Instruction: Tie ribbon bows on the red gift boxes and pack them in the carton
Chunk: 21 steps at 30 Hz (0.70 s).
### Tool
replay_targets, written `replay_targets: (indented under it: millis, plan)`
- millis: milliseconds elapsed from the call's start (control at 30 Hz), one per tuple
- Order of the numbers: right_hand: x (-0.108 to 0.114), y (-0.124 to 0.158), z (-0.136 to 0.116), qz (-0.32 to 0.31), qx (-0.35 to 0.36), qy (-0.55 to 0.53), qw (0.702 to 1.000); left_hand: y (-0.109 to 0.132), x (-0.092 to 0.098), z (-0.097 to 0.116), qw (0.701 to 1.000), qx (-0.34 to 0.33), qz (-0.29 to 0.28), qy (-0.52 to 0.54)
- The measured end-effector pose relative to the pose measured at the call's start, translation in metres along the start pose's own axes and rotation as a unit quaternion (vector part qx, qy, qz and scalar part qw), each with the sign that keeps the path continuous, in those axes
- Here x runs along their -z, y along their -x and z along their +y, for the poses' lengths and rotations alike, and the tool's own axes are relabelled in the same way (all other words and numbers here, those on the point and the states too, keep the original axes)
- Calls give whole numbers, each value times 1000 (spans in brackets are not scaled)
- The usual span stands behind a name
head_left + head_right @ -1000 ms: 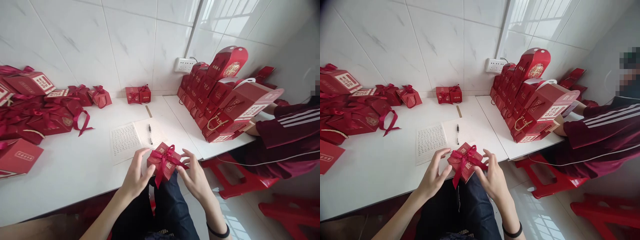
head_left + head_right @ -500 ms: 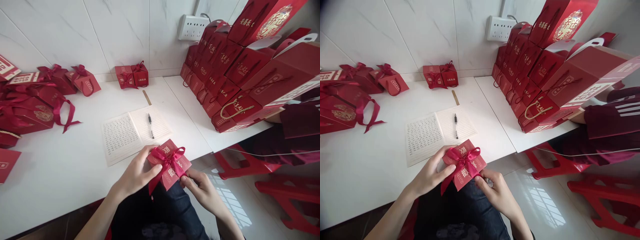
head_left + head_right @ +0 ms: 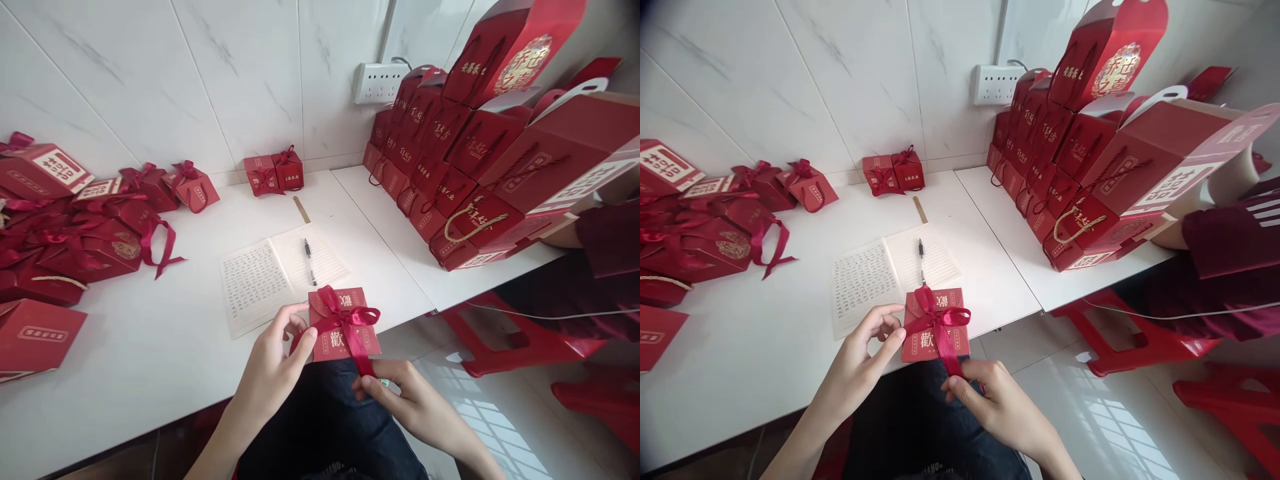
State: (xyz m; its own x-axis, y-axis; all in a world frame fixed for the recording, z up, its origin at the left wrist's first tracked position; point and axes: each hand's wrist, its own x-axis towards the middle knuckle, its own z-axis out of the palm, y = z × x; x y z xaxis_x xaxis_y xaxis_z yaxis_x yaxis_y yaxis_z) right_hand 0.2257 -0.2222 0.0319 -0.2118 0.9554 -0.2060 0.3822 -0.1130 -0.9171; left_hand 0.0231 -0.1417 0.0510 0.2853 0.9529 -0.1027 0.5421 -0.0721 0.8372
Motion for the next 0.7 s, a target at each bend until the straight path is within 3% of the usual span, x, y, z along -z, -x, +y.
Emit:
replay_targets:
  millis: [200, 300, 400, 433, 500, 567, 633, 700]
  plan:
    - [10, 3, 5, -31, -47, -6, 998, 4, 8, 3, 997, 3, -13, 74]
    - [19, 15, 5, 62, -27, 116, 991, 13, 12, 9, 996, -18, -41, 76]
    - [20, 20, -4, 255, 103, 240, 931, 22, 13, 16, 995, -27, -77, 56]
    - [17, 18, -9, 288, 163, 269, 904, 24, 13, 18, 994, -30, -88, 52]
    - [8, 7, -18, 281, 270, 312, 866, 27, 12, 19, 992, -51, -110, 45]
    - [-4, -8, -24, 240, 336, 336, 846, 29, 13, 19, 985, -101, -134, 30]
    - [-15, -21, -23, 230, 370, 336, 835, 29, 16, 18, 975, -159, -157, 7]
    - [-22, -29, -18, 245, 386, 324, 828, 25, 19, 19, 968, -210, -137, -17]
